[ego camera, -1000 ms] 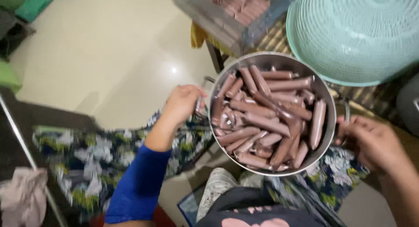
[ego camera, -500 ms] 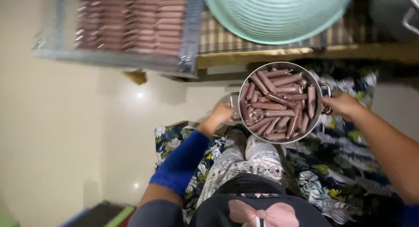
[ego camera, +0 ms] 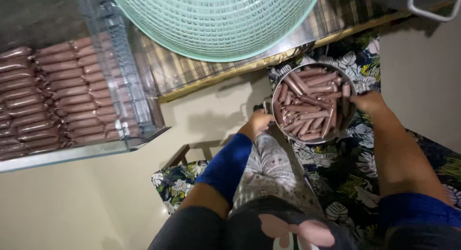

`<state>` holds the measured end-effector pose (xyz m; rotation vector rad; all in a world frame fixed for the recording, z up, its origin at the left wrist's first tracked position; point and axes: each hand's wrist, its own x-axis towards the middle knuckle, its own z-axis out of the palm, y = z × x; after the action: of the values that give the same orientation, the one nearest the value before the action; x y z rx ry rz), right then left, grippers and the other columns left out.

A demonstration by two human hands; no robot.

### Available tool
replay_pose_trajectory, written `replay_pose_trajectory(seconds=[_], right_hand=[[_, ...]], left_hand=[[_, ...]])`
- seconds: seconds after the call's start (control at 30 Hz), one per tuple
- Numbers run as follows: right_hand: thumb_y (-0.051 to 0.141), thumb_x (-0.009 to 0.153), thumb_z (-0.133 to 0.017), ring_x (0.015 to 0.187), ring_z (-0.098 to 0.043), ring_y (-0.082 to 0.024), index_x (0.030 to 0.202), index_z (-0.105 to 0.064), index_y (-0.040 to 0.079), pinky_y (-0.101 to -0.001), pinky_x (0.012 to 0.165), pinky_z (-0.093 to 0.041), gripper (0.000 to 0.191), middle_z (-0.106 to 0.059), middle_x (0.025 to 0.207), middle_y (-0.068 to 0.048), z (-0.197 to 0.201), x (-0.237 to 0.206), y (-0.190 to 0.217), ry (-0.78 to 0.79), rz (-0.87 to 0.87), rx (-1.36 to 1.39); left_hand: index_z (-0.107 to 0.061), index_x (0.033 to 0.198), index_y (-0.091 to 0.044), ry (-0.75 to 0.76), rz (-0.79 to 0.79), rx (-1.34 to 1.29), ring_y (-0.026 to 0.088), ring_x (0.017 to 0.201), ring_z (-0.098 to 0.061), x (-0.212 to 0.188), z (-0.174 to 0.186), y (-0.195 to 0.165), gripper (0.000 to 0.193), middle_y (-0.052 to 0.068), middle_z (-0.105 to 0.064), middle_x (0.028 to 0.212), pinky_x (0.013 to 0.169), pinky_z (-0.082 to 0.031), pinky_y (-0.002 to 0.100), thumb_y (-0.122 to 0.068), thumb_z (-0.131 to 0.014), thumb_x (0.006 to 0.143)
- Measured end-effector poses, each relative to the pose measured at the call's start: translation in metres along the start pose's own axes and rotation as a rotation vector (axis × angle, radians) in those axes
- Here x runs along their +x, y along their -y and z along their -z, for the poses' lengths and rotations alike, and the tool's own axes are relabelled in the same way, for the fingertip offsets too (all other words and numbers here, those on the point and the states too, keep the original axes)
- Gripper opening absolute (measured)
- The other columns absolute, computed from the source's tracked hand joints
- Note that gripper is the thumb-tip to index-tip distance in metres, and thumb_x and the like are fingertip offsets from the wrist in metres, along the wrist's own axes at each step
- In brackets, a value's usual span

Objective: The person uses scissors to cut long, linked sausages into individual pieces over a metal pot. After cutting, the person transfers the pieces into a clear plastic container and arranges them in neat rows.

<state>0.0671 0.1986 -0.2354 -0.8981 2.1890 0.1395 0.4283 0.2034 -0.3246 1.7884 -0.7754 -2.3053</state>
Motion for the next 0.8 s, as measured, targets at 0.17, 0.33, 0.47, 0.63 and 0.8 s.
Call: replay_pose_trajectory(seconds=[0.17, 0.33, 0.47, 0.63, 0.8], right_hand=[[0.046, 0.081, -0.078, 0.093, -0.074, -0.044, 0.095, -0.073, -0.021, -0.0524, 0.08, -0.057, 0.069, -0.076, 0.102, -0.036, -0.01, 0.029, -0.023, 0.007, -0.105, 0.055], [0.05, 0.074, -0.087, 0.104, -0.066, -0.039, 0.122, -0.062, -0.012, -0.0469, 0.089, -0.053, 0.083, -0.068, 0.117, -0.032, -0.017, 0.038, -0.02, -0.147, 0.111, 0.268], [0.039, 0.089, -0.086, 0.118, -0.055, -0.045, 0.121, -0.064, -0.011, -0.053, 0.103, -0.045, 0.063, -0.06, 0.125, -0.03, -0.029, 0.01, 0.001, -0.692, 0.568, 0.086], [0.03, 0.086, -0.076, 0.124, -0.053, -0.048, 0.116, -0.068, 0.0, -0.0533, 0.107, -0.043, 0.044, -0.06, 0.129, -0.027, -0.047, -0.021, 0.081, -0.468, 0.713, 0.007], [0.039, 0.087, -0.074, 0.121, -0.055, -0.045, 0.134, -0.056, -0.006, -0.0516, 0.105, -0.043, 0.068, -0.058, 0.131, -0.029, -0.067, -0.016, 0.14, -0.17, 0.544, -0.186]], left_hand=[[-0.057, 0.127, -0.013, 0.071, 0.039, -0.074, 0.022, 0.103, -0.058, 0.019, -0.012, 0.014, 0.049, 0.006, -0.062, 0.11, 0.087, -0.05, 0.049, -0.014, -0.071, 0.08], [-0.06, 0.123, -0.007, 0.189, -0.151, -0.069, 0.026, 0.1, -0.056, 0.023, 0.002, 0.018, 0.042, 0.008, -0.06, 0.106, 0.085, -0.046, 0.049, -0.015, -0.069, 0.083], [-0.065, 0.113, -0.008, -0.187, -0.427, 0.628, 0.029, 0.103, -0.06, 0.014, -0.014, 0.007, 0.03, 0.01, -0.065, 0.108, 0.09, -0.048, 0.049, -0.013, -0.067, 0.084], [-0.072, 0.103, -0.008, -0.248, -0.916, 1.311, 0.032, 0.106, -0.065, 0.003, -0.054, -0.009, 0.021, 0.013, -0.07, 0.11, 0.095, -0.049, 0.049, -0.012, -0.064, 0.084], [-0.078, 0.097, -0.007, 0.022, -0.921, 1.736, 0.032, 0.105, -0.065, 0.025, -0.074, -0.025, 0.024, 0.014, -0.069, 0.114, 0.089, -0.05, 0.047, -0.018, -0.063, 0.082]])
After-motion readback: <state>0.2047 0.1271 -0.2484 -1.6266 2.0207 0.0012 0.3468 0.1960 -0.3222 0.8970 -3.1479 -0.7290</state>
